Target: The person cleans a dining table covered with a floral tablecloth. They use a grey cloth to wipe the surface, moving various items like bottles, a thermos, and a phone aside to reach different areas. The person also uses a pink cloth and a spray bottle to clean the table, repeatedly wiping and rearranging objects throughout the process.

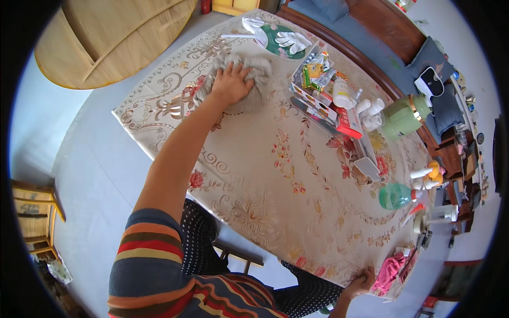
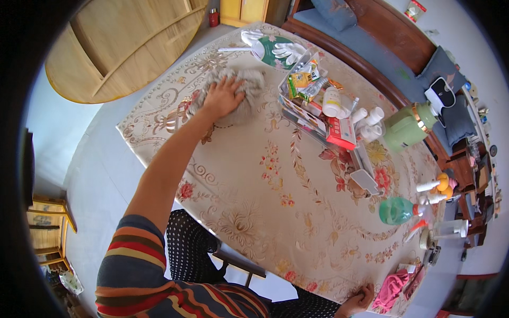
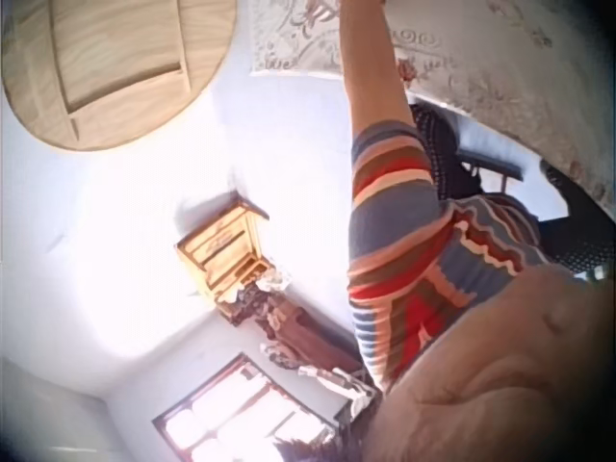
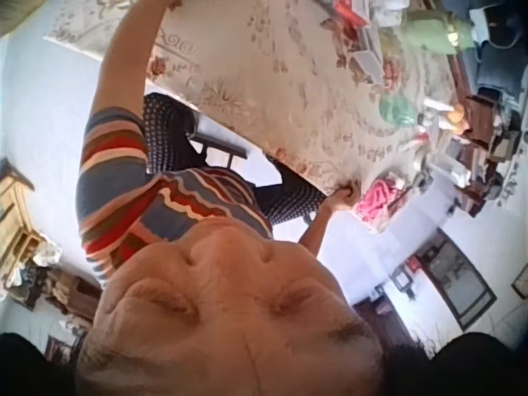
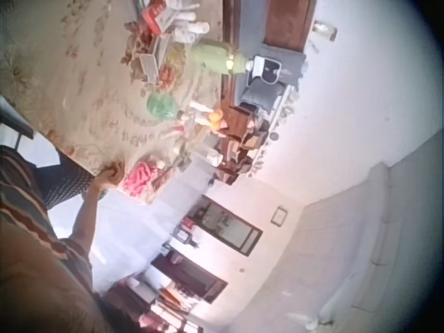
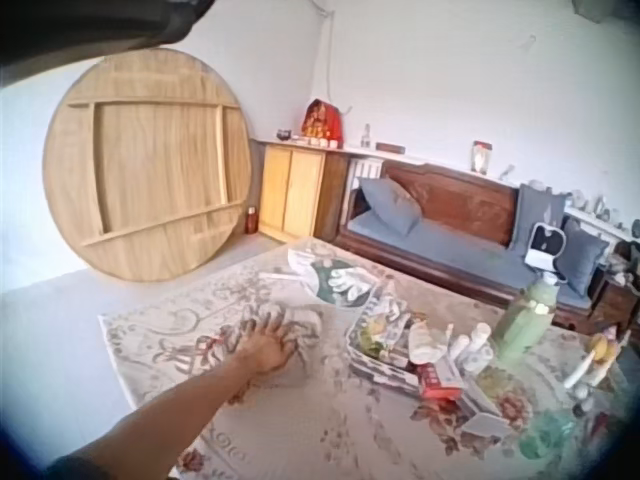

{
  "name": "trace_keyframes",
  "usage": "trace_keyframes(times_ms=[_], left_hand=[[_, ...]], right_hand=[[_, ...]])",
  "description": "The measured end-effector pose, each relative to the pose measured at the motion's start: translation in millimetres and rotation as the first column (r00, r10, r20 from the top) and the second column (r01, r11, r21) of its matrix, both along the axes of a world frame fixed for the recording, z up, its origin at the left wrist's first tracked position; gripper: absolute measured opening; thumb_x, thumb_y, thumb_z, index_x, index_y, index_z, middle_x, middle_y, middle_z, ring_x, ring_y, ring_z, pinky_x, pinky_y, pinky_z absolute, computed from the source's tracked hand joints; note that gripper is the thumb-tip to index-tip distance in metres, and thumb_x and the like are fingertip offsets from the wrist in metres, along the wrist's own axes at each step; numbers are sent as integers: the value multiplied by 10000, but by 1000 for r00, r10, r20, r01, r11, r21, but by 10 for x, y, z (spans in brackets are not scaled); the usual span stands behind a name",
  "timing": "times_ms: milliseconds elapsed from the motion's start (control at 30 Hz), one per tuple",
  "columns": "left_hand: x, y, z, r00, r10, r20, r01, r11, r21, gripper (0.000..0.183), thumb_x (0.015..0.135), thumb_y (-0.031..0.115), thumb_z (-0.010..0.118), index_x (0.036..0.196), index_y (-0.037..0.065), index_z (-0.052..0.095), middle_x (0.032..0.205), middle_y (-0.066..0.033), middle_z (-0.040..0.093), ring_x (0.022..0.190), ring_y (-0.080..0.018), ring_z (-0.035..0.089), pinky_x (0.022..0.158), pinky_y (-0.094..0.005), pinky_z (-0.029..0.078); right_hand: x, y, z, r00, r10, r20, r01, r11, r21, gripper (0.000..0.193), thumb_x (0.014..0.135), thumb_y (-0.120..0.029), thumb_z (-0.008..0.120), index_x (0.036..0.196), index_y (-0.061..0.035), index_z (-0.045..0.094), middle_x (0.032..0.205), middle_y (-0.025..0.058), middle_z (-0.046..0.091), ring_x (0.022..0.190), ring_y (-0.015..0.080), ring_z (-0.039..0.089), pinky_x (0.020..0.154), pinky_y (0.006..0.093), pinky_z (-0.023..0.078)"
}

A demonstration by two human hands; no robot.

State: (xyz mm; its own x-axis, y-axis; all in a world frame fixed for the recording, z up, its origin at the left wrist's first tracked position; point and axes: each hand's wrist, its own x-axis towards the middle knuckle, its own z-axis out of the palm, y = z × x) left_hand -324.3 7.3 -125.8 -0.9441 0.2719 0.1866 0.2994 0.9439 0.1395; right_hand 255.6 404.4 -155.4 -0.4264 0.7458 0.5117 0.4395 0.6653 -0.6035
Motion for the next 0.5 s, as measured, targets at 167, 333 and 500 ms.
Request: trace_keyframes(times_ms=[167, 333, 500], left_hand=[[-759, -25, -42, 987, 151, 49, -151, 988, -7, 567, 920, 466, 307, 1432, 222, 310, 1506, -71, 243, 1394, -310, 187, 1105, -528, 140], [-956, 36, -57, 973, 230, 25, -230, 973, 18, 585, 909, 486, 306, 1424, 209, 329, 1505, -81, 243, 1392, -328, 183, 1100, -535, 146], [-462, 77, -110, 976, 202, -82, -207, 976, -65, 609, 920, 515, 323, 1421, 167, 324, 1464, -141, 307, 1363, -362, 235, 1091, -528, 186]], right_hand=[[30, 0, 6, 999, 39, 32, -40, 999, 32, 233, 744, 108, 348, 811, 40, 560, 1058, 165, 608, 1031, 300, 567, 904, 392, 456], [-8, -77, 63, 998, 55, 40, -57, 997, 59, 215, 745, 110, 350, 807, 42, 544, 1064, 166, 596, 1035, 304, 558, 916, 402, 447], [31, 13, 3, 996, 63, 61, -70, 990, 118, 211, 746, 112, 376, 801, 24, 559, 1035, 168, 609, 1009, 314, 570, 896, 401, 456]])
